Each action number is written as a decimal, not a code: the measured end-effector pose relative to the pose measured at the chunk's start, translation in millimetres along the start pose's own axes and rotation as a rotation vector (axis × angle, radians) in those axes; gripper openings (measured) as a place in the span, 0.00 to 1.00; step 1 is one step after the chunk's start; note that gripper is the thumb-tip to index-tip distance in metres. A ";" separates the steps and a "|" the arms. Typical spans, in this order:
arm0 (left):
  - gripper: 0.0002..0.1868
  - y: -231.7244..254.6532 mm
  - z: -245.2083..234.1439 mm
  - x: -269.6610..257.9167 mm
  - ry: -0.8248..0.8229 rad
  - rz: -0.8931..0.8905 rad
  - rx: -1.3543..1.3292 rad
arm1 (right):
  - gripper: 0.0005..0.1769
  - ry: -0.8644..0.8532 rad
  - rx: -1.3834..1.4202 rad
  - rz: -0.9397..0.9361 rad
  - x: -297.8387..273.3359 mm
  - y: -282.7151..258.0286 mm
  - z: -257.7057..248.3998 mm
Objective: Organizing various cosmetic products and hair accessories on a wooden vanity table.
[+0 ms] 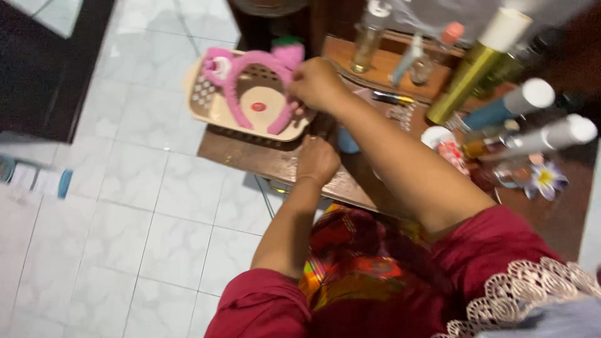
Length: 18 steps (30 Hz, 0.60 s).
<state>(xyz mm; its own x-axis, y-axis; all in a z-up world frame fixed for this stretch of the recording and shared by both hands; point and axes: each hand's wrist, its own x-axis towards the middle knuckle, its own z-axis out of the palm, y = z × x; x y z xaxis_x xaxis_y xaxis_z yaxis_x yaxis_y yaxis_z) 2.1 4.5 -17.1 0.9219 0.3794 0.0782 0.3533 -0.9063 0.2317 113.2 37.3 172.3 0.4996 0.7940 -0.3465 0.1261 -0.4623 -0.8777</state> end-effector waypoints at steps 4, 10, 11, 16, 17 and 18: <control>0.17 18.1 -35.0 7.0 0.014 -0.003 -0.075 | 0.22 -0.042 0.069 -0.239 -40.7 20.1 -27.1; 0.29 26.8 -73.5 -7.7 0.029 0.000 -0.194 | 0.18 0.256 -0.200 -0.490 -100.3 60.1 -91.1; 0.29 21.5 -60.2 -6.9 0.026 0.014 -0.197 | 0.18 0.268 -0.201 -0.484 -112.8 55.3 -108.6; 0.31 12.1 -42.2 -6.2 0.091 0.039 -0.200 | 0.14 0.661 -0.360 -0.444 -126.1 74.2 -193.7; 0.31 12.2 -41.5 -6.0 0.094 0.045 -0.197 | 0.14 0.667 -0.359 -0.447 -124.9 77.6 -205.9; 0.30 12.1 -40.7 -5.5 0.103 0.043 -0.200 | 0.13 0.745 -0.465 -0.503 -123.5 80.8 -218.2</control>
<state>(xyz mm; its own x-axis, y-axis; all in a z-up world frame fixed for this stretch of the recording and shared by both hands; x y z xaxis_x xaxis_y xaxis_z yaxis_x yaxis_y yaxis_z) -5.1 -1.0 24.7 0.9107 0.3675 0.1887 0.2659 -0.8710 0.4132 248.7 -184.3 216.4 0.6843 0.5639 0.4623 0.7113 -0.3763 -0.5938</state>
